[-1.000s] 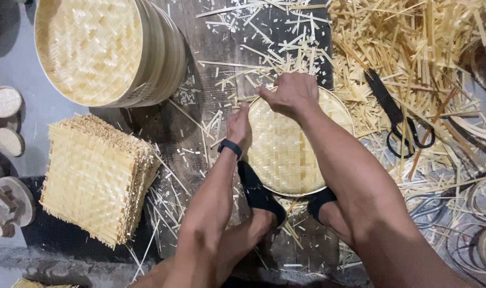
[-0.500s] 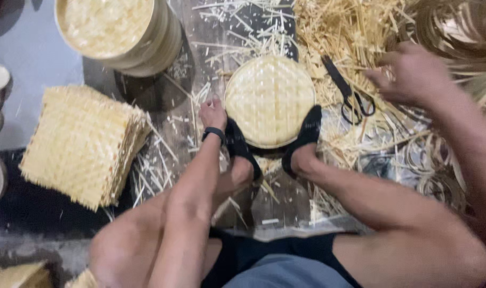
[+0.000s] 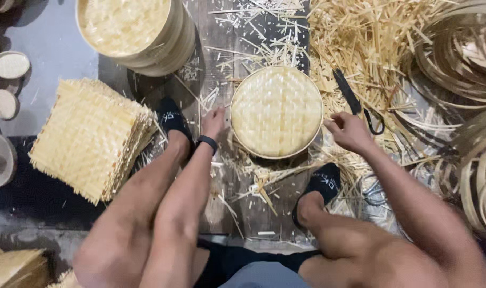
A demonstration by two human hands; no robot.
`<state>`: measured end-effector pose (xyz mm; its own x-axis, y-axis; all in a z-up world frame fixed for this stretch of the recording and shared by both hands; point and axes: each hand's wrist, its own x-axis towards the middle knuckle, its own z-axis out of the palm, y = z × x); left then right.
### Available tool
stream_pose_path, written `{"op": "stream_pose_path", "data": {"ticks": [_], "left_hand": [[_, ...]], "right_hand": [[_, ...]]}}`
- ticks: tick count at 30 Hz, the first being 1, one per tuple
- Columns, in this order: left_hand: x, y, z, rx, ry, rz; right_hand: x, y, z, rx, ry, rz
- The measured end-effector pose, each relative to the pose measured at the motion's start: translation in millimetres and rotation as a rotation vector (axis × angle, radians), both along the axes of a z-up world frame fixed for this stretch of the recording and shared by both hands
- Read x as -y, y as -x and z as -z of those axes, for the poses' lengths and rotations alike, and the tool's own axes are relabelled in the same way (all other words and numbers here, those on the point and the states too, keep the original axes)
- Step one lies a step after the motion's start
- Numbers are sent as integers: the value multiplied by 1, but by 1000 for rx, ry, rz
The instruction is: The person assembles a bamboo steamer by placing a circular bamboo frame over a woven bamboo sheet and using a knife to trim the excess material around the frame.
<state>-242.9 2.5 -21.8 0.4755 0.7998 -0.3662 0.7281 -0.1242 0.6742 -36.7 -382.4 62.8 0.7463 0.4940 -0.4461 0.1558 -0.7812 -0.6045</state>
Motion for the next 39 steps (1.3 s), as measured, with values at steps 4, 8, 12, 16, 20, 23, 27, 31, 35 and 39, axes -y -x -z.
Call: {"op": "stream_pose_path", "data": {"ticks": [4,8,12,16,20,23,27,31,35,39], "left_hand": [[9,-41,49,319,733,-542],[36,-50,47,328,569,-682],[32,-44,-12,803,538,-544],[18,-43,-80,1222,922,-478],[7,-31,-85,735,1323,-1],[31,-16,-40,42,358,169],[57,-10,2,230,215,-4],[124,-26,-26,133,-438,290],[171,-64,-57,-454,-422,820],[172,-57,-58,-392,-599,813]], "right_hand": [[-42,-2,71,-47,-27,214],[-57,7,84,-61,-33,415],[-34,6,50,76,-624,544],[-18,1,2,-429,-1134,759],[-23,6,5,-666,-705,634],[-27,32,40,-563,-753,630],[-21,31,79,-417,-536,563],[2,6,96,55,-131,410],[45,-23,113,-46,79,519],[109,-23,141,394,373,73]]}}
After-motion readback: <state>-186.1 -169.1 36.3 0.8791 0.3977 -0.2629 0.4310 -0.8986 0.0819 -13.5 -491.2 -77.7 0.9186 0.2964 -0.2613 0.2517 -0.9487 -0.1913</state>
